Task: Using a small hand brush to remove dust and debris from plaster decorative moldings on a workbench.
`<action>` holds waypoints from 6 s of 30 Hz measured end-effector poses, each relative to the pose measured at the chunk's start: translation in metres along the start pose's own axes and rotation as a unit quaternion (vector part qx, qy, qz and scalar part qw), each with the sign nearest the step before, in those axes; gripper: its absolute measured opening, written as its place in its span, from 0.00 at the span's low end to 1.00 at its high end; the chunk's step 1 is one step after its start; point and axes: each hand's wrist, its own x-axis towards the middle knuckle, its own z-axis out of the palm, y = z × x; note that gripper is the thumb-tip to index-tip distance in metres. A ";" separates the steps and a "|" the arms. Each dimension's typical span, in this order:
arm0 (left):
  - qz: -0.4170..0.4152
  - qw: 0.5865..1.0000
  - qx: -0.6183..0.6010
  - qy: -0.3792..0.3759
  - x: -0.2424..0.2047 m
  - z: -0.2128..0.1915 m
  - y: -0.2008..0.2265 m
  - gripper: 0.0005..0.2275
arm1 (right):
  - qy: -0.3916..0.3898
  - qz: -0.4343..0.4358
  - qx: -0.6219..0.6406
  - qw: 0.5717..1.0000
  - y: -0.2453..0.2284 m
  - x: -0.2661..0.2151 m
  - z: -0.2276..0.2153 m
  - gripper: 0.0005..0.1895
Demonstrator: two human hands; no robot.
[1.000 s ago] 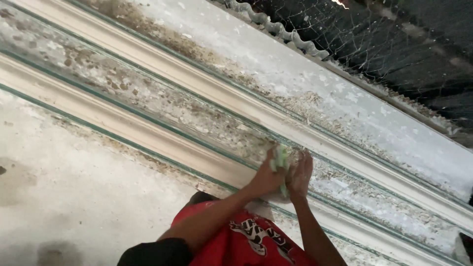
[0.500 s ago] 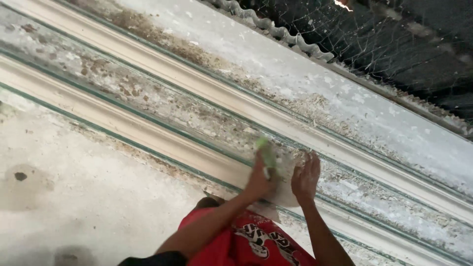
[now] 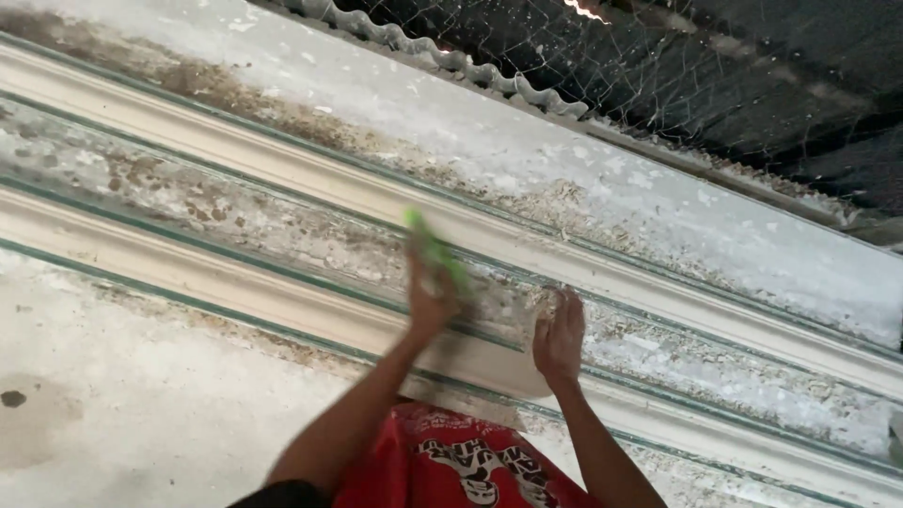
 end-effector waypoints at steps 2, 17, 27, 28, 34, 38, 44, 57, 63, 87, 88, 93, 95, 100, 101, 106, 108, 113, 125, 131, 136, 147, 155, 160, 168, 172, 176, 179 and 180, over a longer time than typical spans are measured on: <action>-0.030 0.995 -0.050 -0.083 -0.030 0.040 0.073 0.29 | -0.006 0.004 -0.002 1.000 -0.001 -0.001 -0.002 0.33; -0.243 0.967 -0.076 0.002 0.083 0.087 0.034 0.36 | 0.034 0.005 -0.051 0.998 0.017 0.002 0.009 0.29; -0.119 0.982 -0.056 -0.139 0.153 0.040 0.123 0.28 | -0.014 0.045 -0.040 0.998 0.006 -0.002 0.003 0.29; -0.120 0.981 -0.056 -0.140 0.169 0.036 0.087 0.28 | -0.015 0.046 -0.041 0.998 0.007 -0.001 0.003 0.29; 0.000 0.996 0.092 0.012 0.122 0.130 0.031 0.34 | -0.031 0.060 -0.061 0.996 -0.003 0.008 -0.003 0.28; -0.238 0.935 -0.051 -0.257 0.066 0.232 0.039 0.36 | -0.042 0.054 -0.033 0.997 -0.004 0.002 -0.008 0.29; -0.222 0.954 0.083 -0.186 0.171 0.202 -0.024 0.34 | -0.027 0.056 -0.037 0.997 0.002 0.006 -0.004 0.29; -0.112 0.909 0.163 -0.366 0.061 0.278 0.056 0.42 | -0.079 0.103 0.270 0.954 0.065 0.006 -0.037 0.49; 0.056 0.977 0.123 -0.167 0.169 0.224 0.041 0.23 | 0.133 0.127 0.119 0.976 0.230 0.060 -0.119 0.29; -0.168 0.884 0.417 -0.127 0.121 0.333 0.090 0.19 | 0.046 0.153 -0.080 0.984 0.302 0.111 -0.121 0.27; -0.167 0.885 0.415 -0.126 0.090 0.357 0.081 0.19 | 0.048 0.151 -0.081 0.984 0.310 0.110 -0.117 0.27; 0.039 0.836 0.348 -0.422 -0.016 0.470 0.039 0.38 | 0.019 0.170 -0.084 0.982 0.296 0.106 -0.131 0.28; -0.035 0.877 0.259 -0.403 0.000 0.438 0.110 0.35 | 0.017 0.161 -0.095 0.982 0.307 0.102 -0.124 0.29; -0.059 0.933 0.265 -0.236 0.082 0.331 0.019 0.18 | 0.009 0.166 -0.105 0.980 0.310 0.102 -0.120 0.28; -0.072 0.955 0.259 -0.126 0.100 0.289 0.013 0.13 | 0.006 0.168 -0.098 0.981 0.308 0.103 -0.121 0.27; -0.085 0.956 0.271 0.067 0.040 0.205 -0.073 0.33 | 0.050 0.135 -0.111 0.983 0.323 0.105 -0.107 0.28; -0.180 0.934 0.264 -0.159 -0.036 0.326 -0.083 0.16 | 0.062 0.108 -0.125 0.984 0.338 0.096 -0.097 0.28; -0.182 0.960 0.046 -0.206 -0.059 0.375 0.058 0.22 | 0.067 0.079 -0.126 0.987 0.317 0.093 -0.114 0.27; -0.264 0.956 0.097 -0.077 -0.028 0.322 0.107 0.30 | 0.042 0.100 -0.123 0.986 0.301 0.104 -0.118 0.28; -0.210 0.967 -0.008 -0.146 -0.036 0.341 0.119 0.14 | 0.079 0.053 -0.128 0.987 0.325 0.088 -0.110 0.30; -0.158 0.945 -0.278 0.063 0.029 0.251 0.149 0.06 | 0.086 0.103 -0.117 0.984 0.318 0.095 -0.104 0.31; -0.129 0.970 -0.197 -0.060 -0.130 0.435 0.009 0.24 | 0.106 0.068 -0.120 0.985 0.345 0.086 -0.094 0.29; -0.307 0.946 0.010 0.100 -0.018 0.239 0.123 0.25 | 0.091 0.075 -0.108 0.987 0.301 0.098 -0.117 0.29; -0.377 0.919 -0.056 -0.106 -0.122 0.322 0.044 0.20 | 0.085 0.072 -0.110 0.988 0.303 0.097 -0.119 0.26; -0.012 0.997 0.005 -0.076 0.015 0.297 0.057 0.29 | 0.087 0.086 -0.121 0.985 0.319 0.093 -0.106 0.28; -0.072 0.918 0.372 -0.120 0.052 0.307 0.024 0.43 | 0.087 0.083 -0.119 0.986 0.305 0.098 -0.115 0.29; 0.133 0.818 0.510 -0.232 -0.026 0.425 0.054 0.18 | 0.067 0.078 -0.121 0.987 0.309 0.098 -0.116 0.27; -0.022 0.813 0.290 -0.505 -0.085 0.479 0.074 0.28 | 0.045 0.096 -0.138 0.985 0.328 0.093 -0.105 0.30; 0.020 0.813 0.216 -0.541 -0.100 0.495 0.053 0.37 | 0.040 0.109 -0.139 0.983 0.339 0.091 -0.098 0.33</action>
